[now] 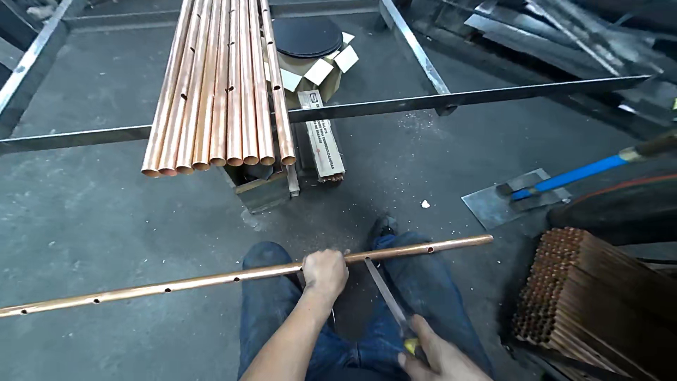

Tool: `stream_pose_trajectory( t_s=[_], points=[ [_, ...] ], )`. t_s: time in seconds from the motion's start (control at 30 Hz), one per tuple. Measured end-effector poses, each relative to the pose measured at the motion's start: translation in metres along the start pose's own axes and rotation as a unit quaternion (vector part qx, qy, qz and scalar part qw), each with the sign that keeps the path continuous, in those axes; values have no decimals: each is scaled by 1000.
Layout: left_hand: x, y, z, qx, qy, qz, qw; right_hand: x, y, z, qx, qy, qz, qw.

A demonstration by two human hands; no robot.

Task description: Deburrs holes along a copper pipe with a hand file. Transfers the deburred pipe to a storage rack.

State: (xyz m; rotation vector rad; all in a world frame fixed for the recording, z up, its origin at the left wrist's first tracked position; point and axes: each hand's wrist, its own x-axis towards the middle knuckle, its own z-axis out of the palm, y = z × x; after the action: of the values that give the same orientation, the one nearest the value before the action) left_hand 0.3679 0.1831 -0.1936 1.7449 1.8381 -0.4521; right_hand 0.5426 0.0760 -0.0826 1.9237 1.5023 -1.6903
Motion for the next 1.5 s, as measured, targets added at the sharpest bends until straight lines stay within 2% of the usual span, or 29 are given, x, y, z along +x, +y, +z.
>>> stream_pose_trajectory(
  t_s=[0.03, 0.07, 0.1, 0.13, 0.17, 0.2, 0.23, 0.3, 0.4, 0.43, 0.5, 0.57, 0.63, 0.7, 0.77, 1.0, 1.33, 1.43, 1.5],
  points=[
    [1, 1, 3, -3, 18, 0, 1000, 1, -1, 6, 167, -12, -12, 986],
    [1, 1, 6, -9, 34, 1, 999, 2, -5, 14, 345, -26, -19, 938],
    [1, 2, 8, -13, 44, 4, 999, 3, -8, 20, 514, -61, -33, 855],
    [1, 2, 9, -14, 49, 9, 999, 4, -8, 21, 647, -116, -54, 751],
    [0, 0, 8, -15, 46, 12, 999, 4, -8, 17, 726, -171, -78, 662],
    [-1, -3, 6, -13, 32, 17, 999, 0, -6, 8, 739, -203, -116, 631],
    [-2, -8, 3, -8, 14, 20, 1000, -8, -3, -4, 701, -194, -167, 665],
    [-7, -18, -7, -2, -33, 28, 999, -31, 1, -37, 582, -122, -228, 771],
    [-16, -40, -21, 4, -109, 42, 993, -42, 11, -67, 399, 24, -189, 897],
    [-17, -45, -25, 9, -133, 43, 990, -36, 15, -67, 330, 64, -185, 924],
    [-16, -51, -27, 19, -158, 45, 986, -21, 25, -60, 210, 91, -222, 948],
    [-15, -51, -25, 17, -162, 41, 986, -6, 30, -46, 75, 131, -269, 951],
    [-10, -46, -28, 20, -168, 30, 985, 9, 28, -37, -92, 188, -278, 937],
    [-4, -41, -30, 23, -190, 14, 981, 19, 24, -30, -211, 196, -211, 934],
    [3, -39, -32, 24, -215, 7, 976, 26, 21, -23, -281, 184, -156, 929],
    [16, -39, -36, 19, -254, 11, 967, 43, 28, -22, -356, 143, -168, 908],
    [18, -45, -38, 4, -267, 12, 964, 30, 37, -19, -356, 102, -223, 902],
    [16, -43, -38, 3, -253, 2, 968, 62, 22, -14, -355, 142, -236, 894],
    [17, -44, -38, 7, -240, -7, 971, 97, -1, -12, -377, 183, -247, 874]
  ],
)
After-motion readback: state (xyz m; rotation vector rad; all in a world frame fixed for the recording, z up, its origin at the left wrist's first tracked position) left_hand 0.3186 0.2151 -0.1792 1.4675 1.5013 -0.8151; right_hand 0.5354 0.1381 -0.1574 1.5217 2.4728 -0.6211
